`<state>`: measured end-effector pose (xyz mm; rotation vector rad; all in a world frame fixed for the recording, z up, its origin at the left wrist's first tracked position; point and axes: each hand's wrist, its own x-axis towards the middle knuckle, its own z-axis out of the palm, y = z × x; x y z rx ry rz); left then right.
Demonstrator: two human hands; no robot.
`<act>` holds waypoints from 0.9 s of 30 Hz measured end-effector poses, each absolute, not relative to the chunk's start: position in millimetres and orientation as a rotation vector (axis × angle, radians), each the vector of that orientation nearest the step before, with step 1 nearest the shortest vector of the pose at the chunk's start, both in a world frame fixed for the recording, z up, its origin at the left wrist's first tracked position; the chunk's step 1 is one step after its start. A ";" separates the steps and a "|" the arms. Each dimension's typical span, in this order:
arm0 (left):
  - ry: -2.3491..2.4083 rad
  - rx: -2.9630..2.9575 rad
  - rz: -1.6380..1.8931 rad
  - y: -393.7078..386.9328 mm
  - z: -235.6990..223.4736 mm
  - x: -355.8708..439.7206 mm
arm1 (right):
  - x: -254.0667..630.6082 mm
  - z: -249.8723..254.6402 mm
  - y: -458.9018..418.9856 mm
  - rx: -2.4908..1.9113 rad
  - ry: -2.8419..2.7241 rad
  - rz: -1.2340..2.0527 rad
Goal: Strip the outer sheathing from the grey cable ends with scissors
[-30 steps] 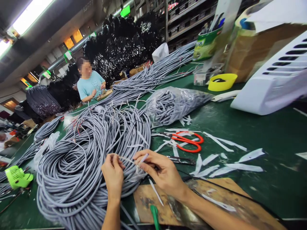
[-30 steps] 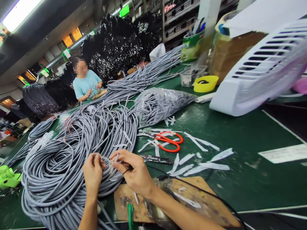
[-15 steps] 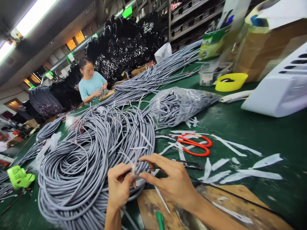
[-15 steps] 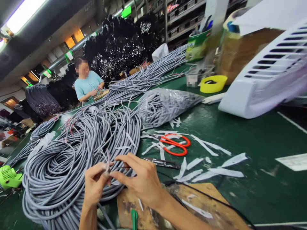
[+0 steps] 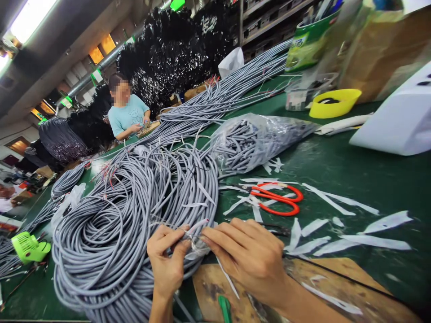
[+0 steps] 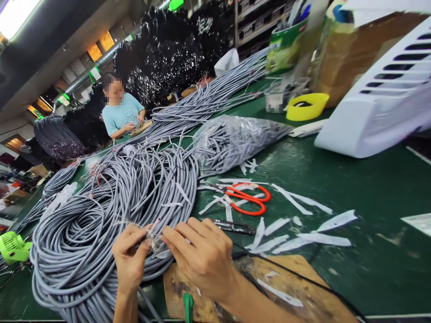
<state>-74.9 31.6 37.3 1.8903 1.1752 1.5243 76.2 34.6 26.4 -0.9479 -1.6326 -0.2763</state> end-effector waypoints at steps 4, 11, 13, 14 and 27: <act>1.186 1.900 1.513 31.2 36.8 -74.9 | 76.8 26.8 34.3 -0.945 -1.608 -0.278; 1.199 1.925 1.492 30.3 34.9 -74.4 | 75.9 28.1 35.9 -0.947 -1.630 -0.313; 1.208 1.922 1.487 30.2 35.4 -74.2 | 76.2 28.1 36.1 -0.954 -1.632 -0.324; 1.214 1.916 1.488 30.4 35.7 -73.9 | 76.5 28.1 36.0 -0.956 -1.628 -0.331; 1.271 1.900 1.415 30.1 38.4 -71.0 | 80.3 31.6 34.5 -0.955 -1.660 -0.351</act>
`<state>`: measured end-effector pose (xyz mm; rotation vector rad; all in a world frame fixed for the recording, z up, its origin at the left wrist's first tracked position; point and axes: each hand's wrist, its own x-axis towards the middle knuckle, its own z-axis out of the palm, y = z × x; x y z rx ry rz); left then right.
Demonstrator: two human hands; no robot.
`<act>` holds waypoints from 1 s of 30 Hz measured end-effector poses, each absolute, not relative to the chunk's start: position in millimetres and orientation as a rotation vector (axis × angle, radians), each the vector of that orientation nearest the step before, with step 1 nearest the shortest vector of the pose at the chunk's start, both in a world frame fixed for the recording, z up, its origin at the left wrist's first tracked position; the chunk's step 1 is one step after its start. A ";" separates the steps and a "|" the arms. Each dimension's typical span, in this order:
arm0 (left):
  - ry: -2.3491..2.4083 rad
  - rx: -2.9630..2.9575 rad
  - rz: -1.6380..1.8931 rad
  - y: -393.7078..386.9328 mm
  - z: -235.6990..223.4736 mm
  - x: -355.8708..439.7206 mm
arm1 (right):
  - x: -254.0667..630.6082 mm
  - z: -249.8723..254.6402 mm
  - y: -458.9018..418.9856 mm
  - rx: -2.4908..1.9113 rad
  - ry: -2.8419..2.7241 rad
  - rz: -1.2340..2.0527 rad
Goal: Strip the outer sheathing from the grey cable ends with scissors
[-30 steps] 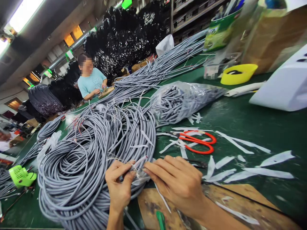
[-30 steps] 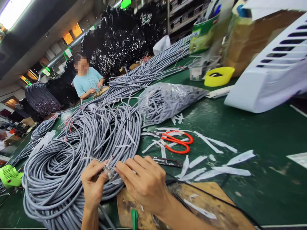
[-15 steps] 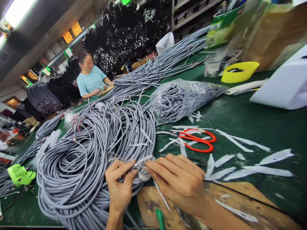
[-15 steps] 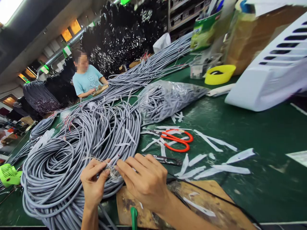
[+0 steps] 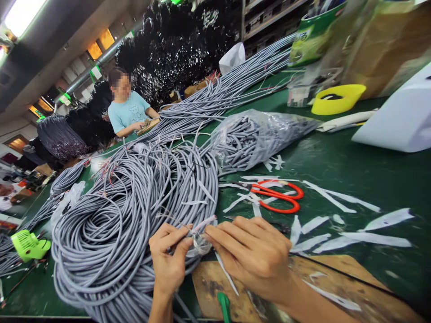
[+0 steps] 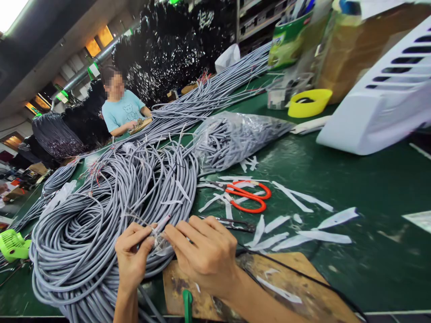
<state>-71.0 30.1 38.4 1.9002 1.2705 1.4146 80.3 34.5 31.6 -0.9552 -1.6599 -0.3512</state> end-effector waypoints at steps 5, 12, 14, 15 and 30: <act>1.266 1.903 1.375 30.5 39.6 -71.7 | 79.5 29.5 34.7 -0.956 -1.658 -0.330; 1.261 1.924 1.321 30.1 42.6 -73.8 | 76.1 22.7 37.2 -0.939 -1.656 -0.191; 1.262 1.937 1.274 29.8 44.0 -75.1 | 77.2 22.7 37.8 -0.923 -1.673 -0.229; 1.256 1.944 1.251 29.6 44.6 -75.9 | 78.0 23.1 38.1 -0.912 -1.684 -0.258; 1.267 2.085 1.311 31.7 36.6 -68.0 | 70.3 21.2 40.5 -0.975 -1.650 0.286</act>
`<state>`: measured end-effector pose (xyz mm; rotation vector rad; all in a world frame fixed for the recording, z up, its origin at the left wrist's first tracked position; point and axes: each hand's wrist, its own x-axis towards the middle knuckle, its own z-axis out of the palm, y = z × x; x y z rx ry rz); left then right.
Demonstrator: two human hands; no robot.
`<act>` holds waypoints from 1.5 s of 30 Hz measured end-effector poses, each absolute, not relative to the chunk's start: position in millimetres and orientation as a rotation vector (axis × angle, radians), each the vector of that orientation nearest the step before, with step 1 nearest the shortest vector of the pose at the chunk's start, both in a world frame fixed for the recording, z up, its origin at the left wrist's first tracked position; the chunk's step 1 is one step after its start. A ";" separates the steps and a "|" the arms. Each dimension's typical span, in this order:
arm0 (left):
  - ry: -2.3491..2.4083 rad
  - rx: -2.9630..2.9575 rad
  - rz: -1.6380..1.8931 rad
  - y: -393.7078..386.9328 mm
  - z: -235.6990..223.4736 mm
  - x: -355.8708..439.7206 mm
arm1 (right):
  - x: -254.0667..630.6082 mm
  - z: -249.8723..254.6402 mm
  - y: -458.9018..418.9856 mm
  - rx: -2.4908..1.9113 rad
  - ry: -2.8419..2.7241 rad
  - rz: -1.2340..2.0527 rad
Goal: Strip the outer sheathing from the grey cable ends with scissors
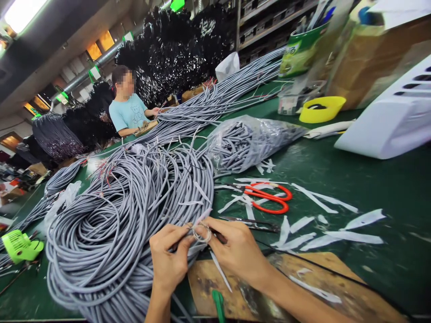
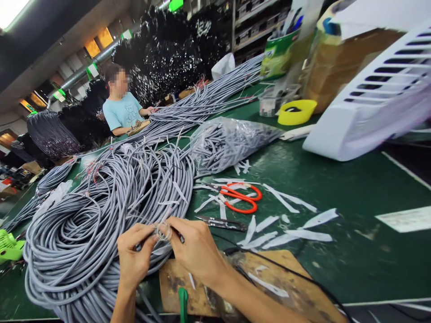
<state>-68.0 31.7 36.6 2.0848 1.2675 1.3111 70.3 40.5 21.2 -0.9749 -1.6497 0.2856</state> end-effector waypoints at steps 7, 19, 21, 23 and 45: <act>1.307 1.987 1.268 30.8 38.7 -65.7 | 72.1 24.6 39.4 -0.979 -1.540 0.401; 1.379 1.773 1.206 34.3 36.7 -60.6 | 74.1 27.1 39.5 -0.902 -1.466 0.523; 1.418 1.800 1.231 32.2 39.1 -56.9 | 74.9 26.2 39.9 -0.902 -1.416 0.559; 1.454 1.829 1.259 29.7 41.6 -53.3 | 75.9 24.2 40.6 -0.899 -1.364 0.611; 1.267 1.603 1.188 31.3 35.9 -57.2 | 76.9 23.5 49.4 -0.887 -1.374 0.957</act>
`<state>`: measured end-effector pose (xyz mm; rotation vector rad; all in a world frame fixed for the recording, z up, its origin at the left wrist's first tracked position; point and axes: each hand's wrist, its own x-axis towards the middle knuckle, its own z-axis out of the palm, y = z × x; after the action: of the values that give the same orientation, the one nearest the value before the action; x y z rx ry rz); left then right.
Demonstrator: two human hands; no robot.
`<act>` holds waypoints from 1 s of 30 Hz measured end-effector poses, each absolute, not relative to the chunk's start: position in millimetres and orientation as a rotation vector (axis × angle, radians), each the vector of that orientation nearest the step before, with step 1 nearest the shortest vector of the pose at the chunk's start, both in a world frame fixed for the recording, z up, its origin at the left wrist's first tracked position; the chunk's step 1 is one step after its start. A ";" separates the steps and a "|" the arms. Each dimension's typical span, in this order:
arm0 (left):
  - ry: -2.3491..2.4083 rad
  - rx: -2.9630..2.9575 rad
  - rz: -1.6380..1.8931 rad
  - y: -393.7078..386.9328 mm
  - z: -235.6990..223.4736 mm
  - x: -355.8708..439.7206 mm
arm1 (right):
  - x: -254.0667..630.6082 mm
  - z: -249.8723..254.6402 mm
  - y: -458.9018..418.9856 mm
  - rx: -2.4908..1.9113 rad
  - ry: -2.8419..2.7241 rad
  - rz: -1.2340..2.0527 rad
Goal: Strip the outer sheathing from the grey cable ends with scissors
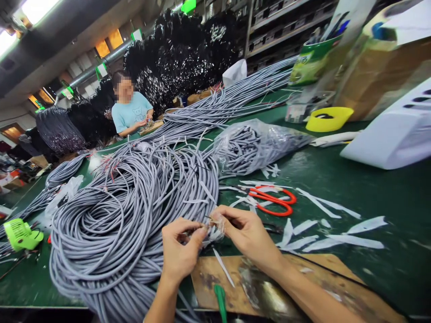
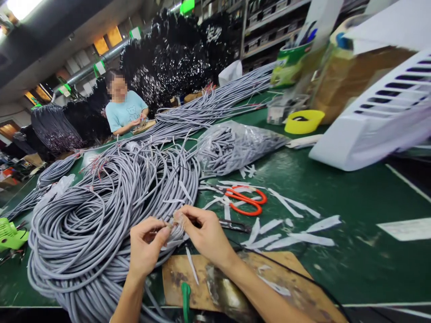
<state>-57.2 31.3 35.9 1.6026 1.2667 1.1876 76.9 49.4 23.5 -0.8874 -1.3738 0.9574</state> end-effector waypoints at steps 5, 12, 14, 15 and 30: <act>1.284 1.720 1.229 30.2 34.9 -56.3 | 79.0 21.1 49.9 -0.886 -1.364 0.991; 1.208 1.761 1.129 32.8 35.5 -60.5 | 78.8 19.2 50.6 -0.841 -1.315 1.066; 1.218 1.747 1.117 32.7 34.8 -60.0 | 78.4 19.6 49.3 -0.816 -1.311 1.074; 1.234 1.755 1.122 32.3 34.3 -59.2 | 78.5 20.2 48.6 -0.805 -1.313 1.070; 1.744 1.647 1.375 41.8 22.3 -50.6 | 84.3 22.6 31.3 -0.619 -1.440 0.578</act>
<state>-50.6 41.8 22.3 1.6469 1.7438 1.3753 84.3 31.3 22.6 -0.6191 -1.4396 0.5784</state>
